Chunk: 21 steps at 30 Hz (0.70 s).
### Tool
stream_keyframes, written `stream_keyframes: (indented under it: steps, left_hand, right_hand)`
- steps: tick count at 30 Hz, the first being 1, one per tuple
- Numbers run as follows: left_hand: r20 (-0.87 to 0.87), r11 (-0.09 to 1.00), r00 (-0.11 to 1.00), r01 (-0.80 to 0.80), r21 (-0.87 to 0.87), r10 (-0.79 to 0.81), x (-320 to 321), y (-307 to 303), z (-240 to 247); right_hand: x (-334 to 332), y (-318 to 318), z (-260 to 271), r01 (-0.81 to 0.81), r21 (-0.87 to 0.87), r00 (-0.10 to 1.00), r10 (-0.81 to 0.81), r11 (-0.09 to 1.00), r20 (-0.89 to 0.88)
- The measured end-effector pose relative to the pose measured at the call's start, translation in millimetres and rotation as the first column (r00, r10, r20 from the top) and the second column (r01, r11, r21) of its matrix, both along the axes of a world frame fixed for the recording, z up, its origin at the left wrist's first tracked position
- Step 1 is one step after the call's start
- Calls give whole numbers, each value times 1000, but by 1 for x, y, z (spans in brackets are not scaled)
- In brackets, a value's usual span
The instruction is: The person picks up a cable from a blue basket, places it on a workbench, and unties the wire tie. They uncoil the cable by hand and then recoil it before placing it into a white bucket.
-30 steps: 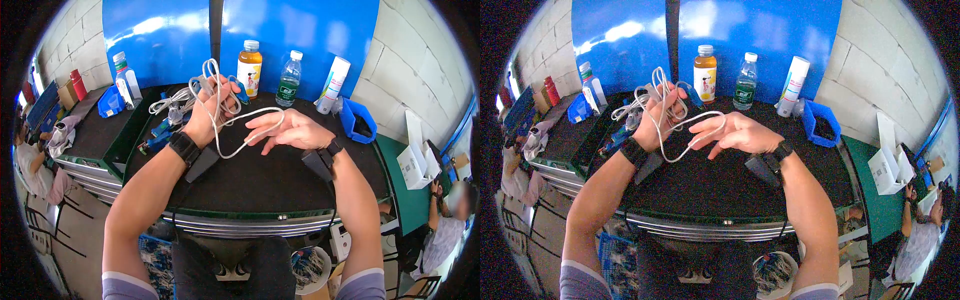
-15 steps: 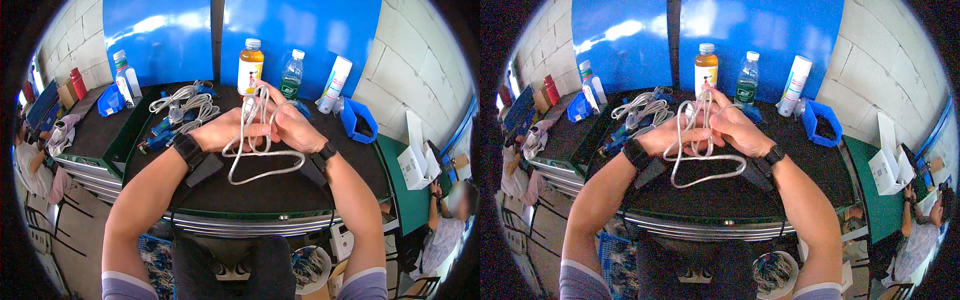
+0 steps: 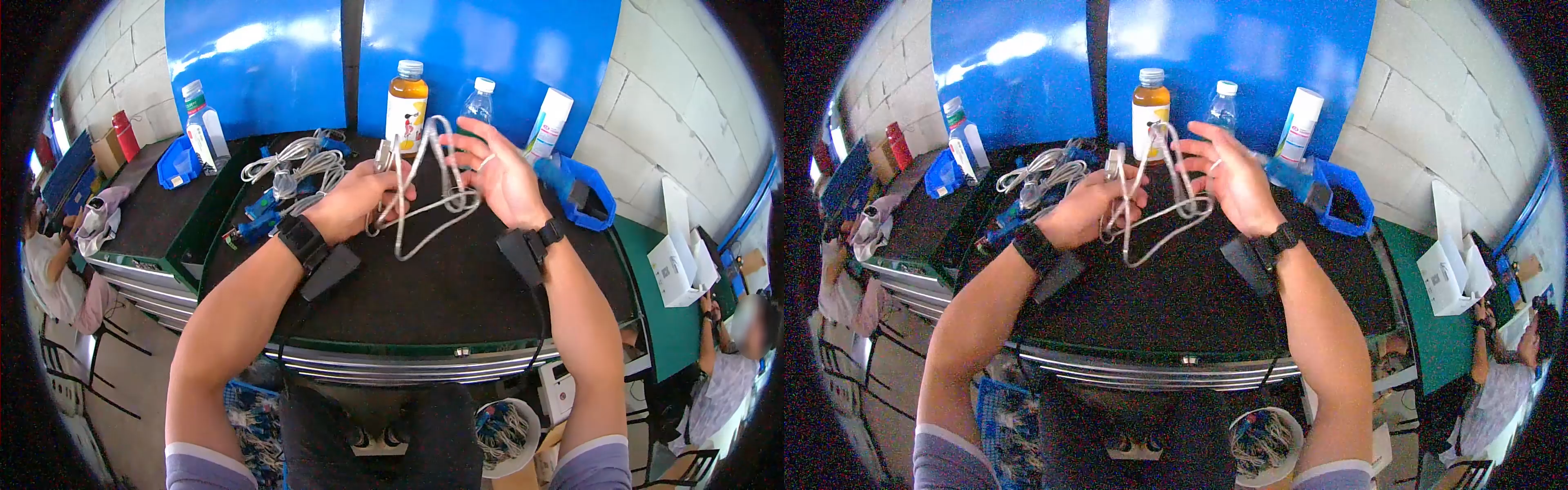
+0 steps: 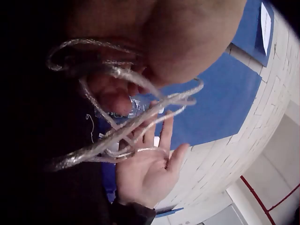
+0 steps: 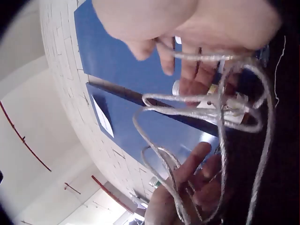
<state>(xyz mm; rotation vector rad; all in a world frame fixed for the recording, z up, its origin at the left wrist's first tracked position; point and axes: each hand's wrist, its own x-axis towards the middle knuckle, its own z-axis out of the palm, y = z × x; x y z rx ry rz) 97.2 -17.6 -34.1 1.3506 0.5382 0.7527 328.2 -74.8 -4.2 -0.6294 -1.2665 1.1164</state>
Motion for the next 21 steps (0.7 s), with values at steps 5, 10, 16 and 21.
stream_keyframes:
  steps: [5, 10, 16, 21]
  left_hand:
    - [-57, 996, 996, 74, 58, -70, 4, 2, -5]
    - [-202, 939, 956, 258, 229, -213, 2, -5, -2]
    - [-129, 958, 990, 87, 272, -53, 1, 5, -5]
    - [48, 988, 997, 45, 145, -52, 4, -1, 3]
  right_hand:
    - [-15, -7, -5, -128, -48, 915, 136, 991, 379]
    - [-23, 2, -15, -9, 153, 805, -83, 988, 587]
    - [-11, -11, 0, 323, 143, 805, -351, 935, 477]
    - [4, -3, -2, 475, -67, 836, -425, 878, 347]
